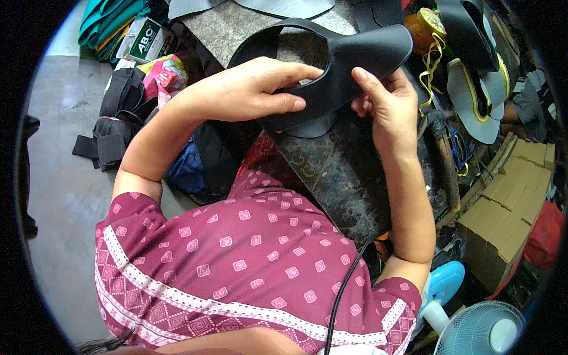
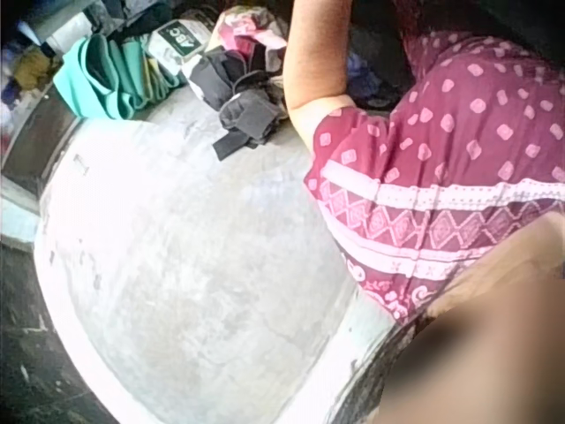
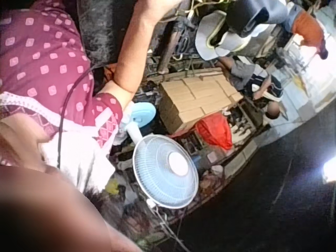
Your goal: The person assembles a slipper by hand. They place a black strap onto a grey sole, then use a hammer to tap the strap into place along the edges. The person repeatedly adjusts and taps the strap to secure it.
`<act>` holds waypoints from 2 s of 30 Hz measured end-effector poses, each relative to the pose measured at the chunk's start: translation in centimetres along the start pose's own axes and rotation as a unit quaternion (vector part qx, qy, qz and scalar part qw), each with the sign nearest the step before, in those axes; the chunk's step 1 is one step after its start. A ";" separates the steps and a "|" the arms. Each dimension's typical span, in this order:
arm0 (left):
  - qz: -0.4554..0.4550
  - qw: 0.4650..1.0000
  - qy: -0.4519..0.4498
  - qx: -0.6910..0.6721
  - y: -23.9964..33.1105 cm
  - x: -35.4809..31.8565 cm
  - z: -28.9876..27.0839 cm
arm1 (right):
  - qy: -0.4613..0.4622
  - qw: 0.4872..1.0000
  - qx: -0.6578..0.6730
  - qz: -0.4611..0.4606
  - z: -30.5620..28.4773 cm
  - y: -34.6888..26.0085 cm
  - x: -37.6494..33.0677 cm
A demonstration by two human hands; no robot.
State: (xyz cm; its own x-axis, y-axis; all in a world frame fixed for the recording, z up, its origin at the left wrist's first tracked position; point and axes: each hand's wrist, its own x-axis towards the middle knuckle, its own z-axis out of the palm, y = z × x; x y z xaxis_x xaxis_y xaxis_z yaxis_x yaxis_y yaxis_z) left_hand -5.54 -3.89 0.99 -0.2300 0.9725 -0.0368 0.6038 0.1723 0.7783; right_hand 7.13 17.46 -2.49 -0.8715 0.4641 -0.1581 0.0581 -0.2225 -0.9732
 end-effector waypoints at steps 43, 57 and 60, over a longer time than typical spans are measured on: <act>-0.048 0.998 0.030 -0.035 1.4 2.7 -0.5 | -0.064 0.997 0.035 -0.014 0.8 1.5 -2.2; -0.231 0.858 0.055 -0.455 -0.4 3.1 2.0 | -0.087 0.988 -0.068 0.110 0.9 0.9 -2.2; -0.202 0.929 0.085 -0.299 -0.8 3.4 2.5 | -0.114 0.983 -0.093 0.113 0.7 0.9 -2.1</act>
State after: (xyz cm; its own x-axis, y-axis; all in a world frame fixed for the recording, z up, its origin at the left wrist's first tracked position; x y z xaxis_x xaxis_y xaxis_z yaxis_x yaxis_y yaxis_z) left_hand -4.93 -0.36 -1.32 -0.4938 0.7993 -0.3424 -0.0790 0.3509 0.9331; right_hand 8.70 15.67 -2.87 -0.9118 0.2113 -0.3522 0.3316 -0.1272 -0.9348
